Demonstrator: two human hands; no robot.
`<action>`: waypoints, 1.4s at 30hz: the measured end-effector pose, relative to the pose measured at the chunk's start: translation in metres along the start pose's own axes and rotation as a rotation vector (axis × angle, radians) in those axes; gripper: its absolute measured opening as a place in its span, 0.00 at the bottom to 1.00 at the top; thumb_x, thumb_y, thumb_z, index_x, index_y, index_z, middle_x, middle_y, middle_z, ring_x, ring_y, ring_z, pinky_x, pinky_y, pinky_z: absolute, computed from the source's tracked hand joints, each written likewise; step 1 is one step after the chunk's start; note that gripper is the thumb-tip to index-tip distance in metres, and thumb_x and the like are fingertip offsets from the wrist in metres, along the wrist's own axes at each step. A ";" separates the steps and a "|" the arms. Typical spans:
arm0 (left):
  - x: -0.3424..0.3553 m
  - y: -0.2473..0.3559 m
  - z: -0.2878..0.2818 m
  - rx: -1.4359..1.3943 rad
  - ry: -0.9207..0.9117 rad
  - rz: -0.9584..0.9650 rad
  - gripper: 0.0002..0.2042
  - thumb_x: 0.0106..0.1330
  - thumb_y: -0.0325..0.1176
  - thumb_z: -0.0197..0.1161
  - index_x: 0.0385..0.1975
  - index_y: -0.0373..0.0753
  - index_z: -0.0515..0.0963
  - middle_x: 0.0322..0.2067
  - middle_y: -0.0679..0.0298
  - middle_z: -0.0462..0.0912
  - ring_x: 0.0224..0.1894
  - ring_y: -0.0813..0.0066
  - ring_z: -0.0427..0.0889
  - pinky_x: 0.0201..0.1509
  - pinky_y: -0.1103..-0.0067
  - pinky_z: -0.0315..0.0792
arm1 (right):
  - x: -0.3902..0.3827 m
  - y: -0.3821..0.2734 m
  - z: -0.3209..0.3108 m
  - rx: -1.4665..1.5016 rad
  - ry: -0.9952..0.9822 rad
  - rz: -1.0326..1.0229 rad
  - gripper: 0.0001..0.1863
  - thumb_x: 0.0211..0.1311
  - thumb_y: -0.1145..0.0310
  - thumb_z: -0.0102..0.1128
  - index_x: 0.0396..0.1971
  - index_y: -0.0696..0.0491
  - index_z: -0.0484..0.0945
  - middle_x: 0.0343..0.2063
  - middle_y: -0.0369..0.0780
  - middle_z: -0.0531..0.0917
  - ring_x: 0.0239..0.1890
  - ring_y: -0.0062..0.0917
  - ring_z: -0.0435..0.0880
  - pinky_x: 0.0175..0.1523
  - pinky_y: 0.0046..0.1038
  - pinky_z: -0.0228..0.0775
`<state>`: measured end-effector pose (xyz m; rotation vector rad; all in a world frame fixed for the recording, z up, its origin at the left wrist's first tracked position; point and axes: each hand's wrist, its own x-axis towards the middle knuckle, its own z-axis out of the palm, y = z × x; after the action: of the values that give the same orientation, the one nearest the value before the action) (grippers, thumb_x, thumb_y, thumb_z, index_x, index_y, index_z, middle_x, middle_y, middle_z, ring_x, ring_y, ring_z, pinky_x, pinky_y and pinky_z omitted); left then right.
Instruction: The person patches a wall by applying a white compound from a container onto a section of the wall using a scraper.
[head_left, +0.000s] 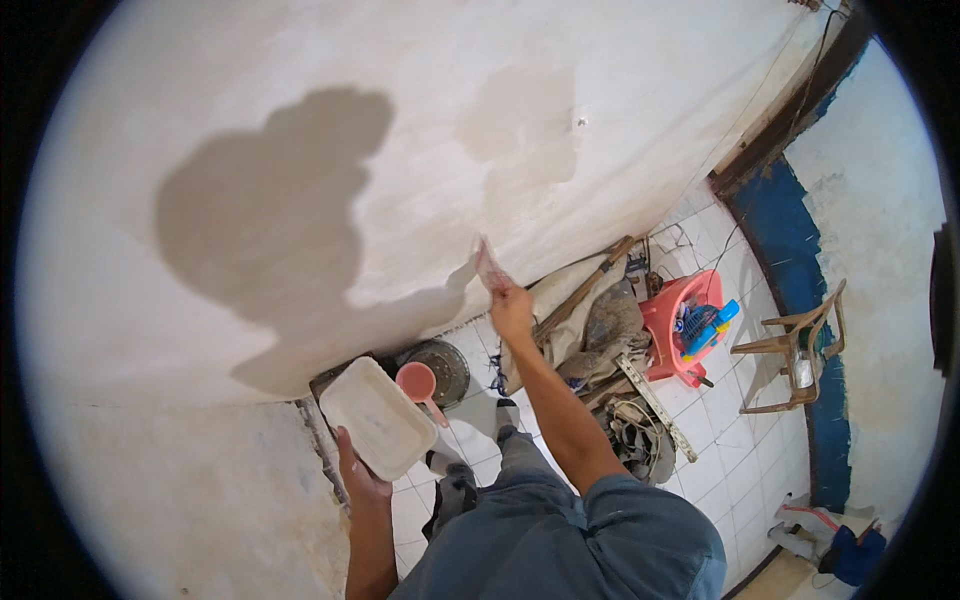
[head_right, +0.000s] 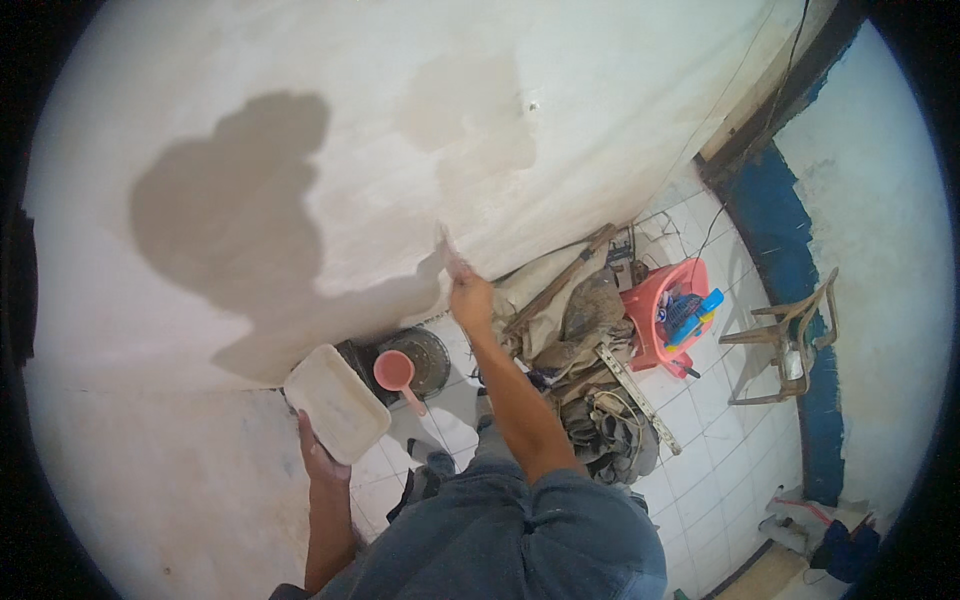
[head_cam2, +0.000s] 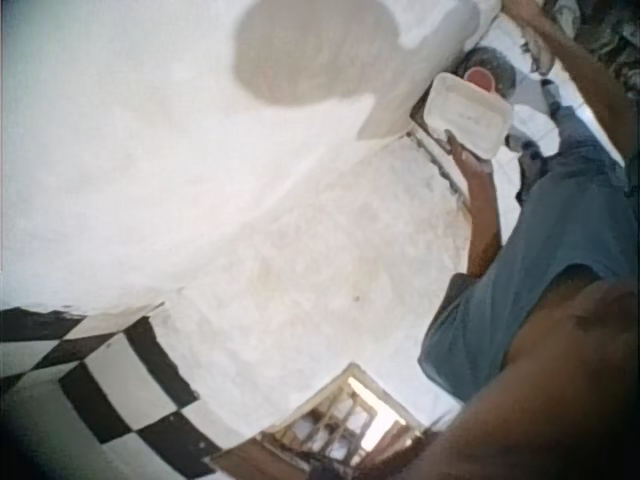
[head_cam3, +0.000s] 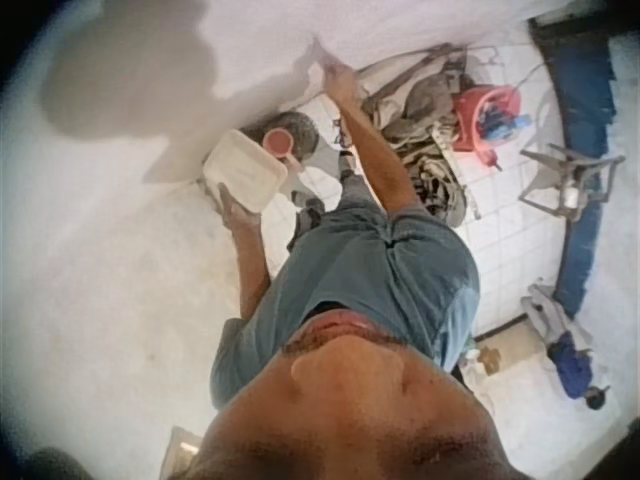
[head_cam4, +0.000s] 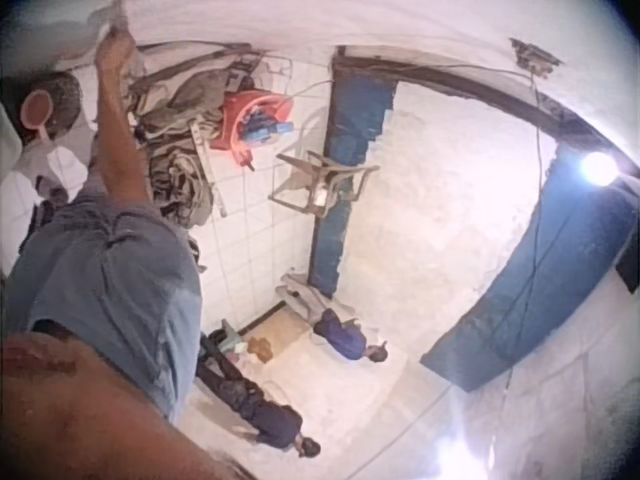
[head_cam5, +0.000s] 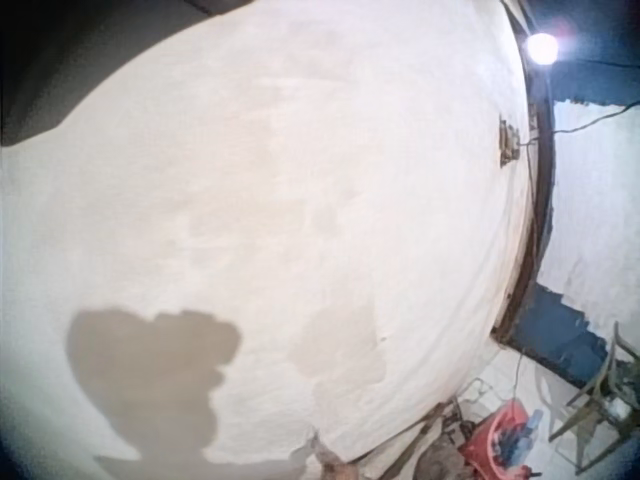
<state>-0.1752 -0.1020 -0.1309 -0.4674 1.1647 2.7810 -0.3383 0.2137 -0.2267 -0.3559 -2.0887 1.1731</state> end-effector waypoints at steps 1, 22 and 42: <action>0.001 -0.002 0.001 0.016 -0.021 -0.030 0.27 0.73 0.48 0.51 0.65 0.38 0.61 0.61 0.57 0.72 0.61 0.61 0.73 0.64 0.63 0.69 | -0.005 0.039 -0.013 0.019 -0.105 0.245 0.12 0.60 0.76 0.54 0.41 0.63 0.80 0.24 0.45 0.84 0.23 0.31 0.82 0.31 0.32 0.74; -0.001 -0.012 0.015 0.014 -0.025 -0.025 0.30 0.71 0.49 0.53 0.66 0.35 0.60 0.62 0.55 0.70 0.62 0.59 0.72 0.65 0.64 0.68 | 0.102 0.020 -0.073 0.084 0.547 0.223 0.10 0.60 0.71 0.56 0.35 0.62 0.81 0.28 0.53 0.84 0.32 0.43 0.84 0.40 0.36 0.73; -0.007 -0.026 0.008 -0.027 -0.002 -0.046 0.31 0.70 0.49 0.55 0.65 0.34 0.61 0.60 0.56 0.71 0.61 0.60 0.73 0.64 0.64 0.69 | 0.066 -0.057 -0.019 -0.008 0.147 -0.010 0.10 0.58 0.74 0.55 0.40 0.59 0.72 0.35 0.53 0.77 0.39 0.50 0.77 0.45 0.43 0.68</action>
<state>-0.1652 -0.0781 -0.1413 -0.4873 1.1038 2.7607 -0.3674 0.2302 -0.1438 -0.4218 -1.9660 1.0991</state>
